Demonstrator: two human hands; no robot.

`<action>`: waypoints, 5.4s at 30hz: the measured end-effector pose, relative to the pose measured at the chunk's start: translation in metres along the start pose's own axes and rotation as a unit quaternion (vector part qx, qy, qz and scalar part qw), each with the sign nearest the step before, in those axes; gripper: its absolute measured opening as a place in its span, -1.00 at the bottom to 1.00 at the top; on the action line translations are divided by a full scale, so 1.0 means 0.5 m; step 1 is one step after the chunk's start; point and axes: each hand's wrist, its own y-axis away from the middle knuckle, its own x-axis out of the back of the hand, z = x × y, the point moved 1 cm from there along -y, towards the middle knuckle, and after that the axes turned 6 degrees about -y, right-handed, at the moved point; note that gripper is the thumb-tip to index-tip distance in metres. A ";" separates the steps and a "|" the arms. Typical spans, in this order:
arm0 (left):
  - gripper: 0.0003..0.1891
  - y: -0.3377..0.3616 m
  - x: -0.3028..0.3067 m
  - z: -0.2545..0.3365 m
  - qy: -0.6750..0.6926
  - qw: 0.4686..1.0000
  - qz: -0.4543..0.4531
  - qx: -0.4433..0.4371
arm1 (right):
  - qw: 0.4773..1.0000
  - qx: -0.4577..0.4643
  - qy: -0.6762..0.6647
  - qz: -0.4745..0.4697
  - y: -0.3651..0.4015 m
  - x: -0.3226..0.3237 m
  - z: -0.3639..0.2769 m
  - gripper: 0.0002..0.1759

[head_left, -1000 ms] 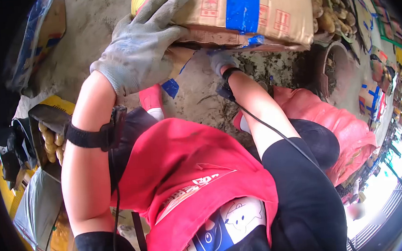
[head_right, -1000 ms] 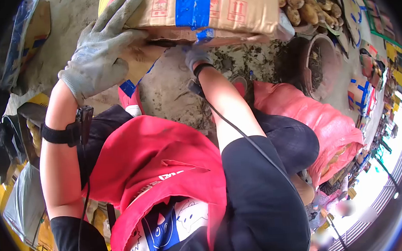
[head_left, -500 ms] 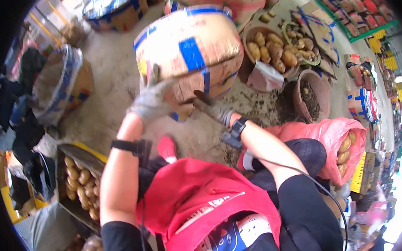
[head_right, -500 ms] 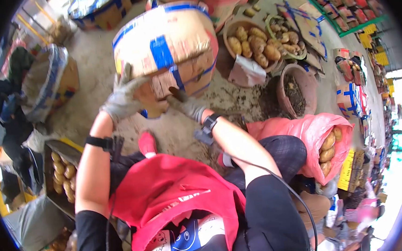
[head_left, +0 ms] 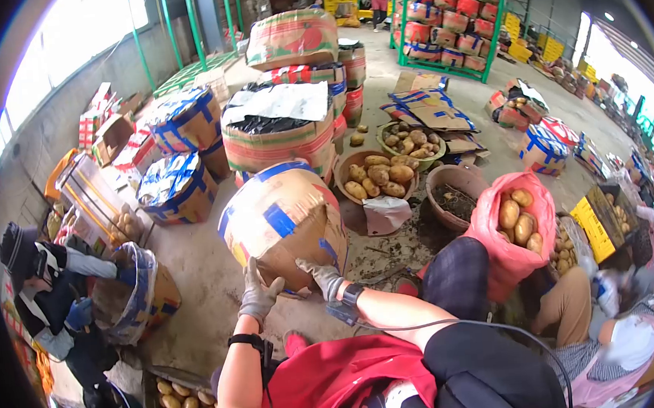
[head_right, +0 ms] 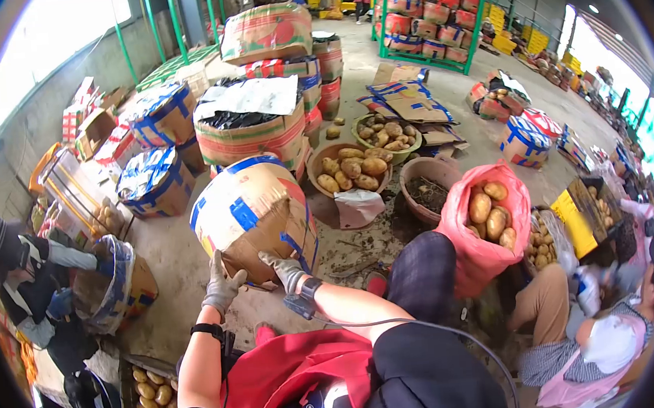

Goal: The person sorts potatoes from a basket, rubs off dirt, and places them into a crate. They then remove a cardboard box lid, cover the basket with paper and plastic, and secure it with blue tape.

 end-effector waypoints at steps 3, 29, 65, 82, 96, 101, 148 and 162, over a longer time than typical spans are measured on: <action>0.11 0.006 -0.025 -0.017 0.059 0.998 -0.017 -0.019 | 0.998 -0.023 -0.061 -0.016 0.102 -0.006 -0.123 -0.65; -0.65 0.056 0.032 0.187 0.390 0.872 0.214 0.206 | 0.591 0.189 0.742 -0.254 0.130 0.171 0.007 0.36; -0.61 0.043 0.168 -0.028 0.357 0.835 0.317 0.273 | 0.741 0.300 0.587 -0.128 -0.181 0.124 0.077 -0.47; -0.41 0.011 0.152 -0.102 0.383 0.788 0.356 0.324 | 0.422 0.380 0.778 -0.268 0.028 0.047 -0.103 -0.80; -0.32 0.019 -0.140 -0.293 0.011 0.946 -0.161 0.283 | 0.108 0.556 0.812 -0.138 0.248 -0.035 -0.109 -0.74; -0.73 0.048 0.014 -0.102 0.476 0.782 0.151 0.373 | 0.257 0.478 0.830 -0.130 0.208 -0.006 -0.247 -0.79; -0.70 0.104 0.144 0.329 0.641 0.753 0.151 -0.006 | 0.505 0.552 0.664 -0.019 0.301 0.273 -0.485 -0.58; -0.31 -0.033 0.049 0.454 0.485 0.871 -0.076 -0.014 | 0.837 0.401 0.345 0.136 0.168 0.530 -0.561 -0.68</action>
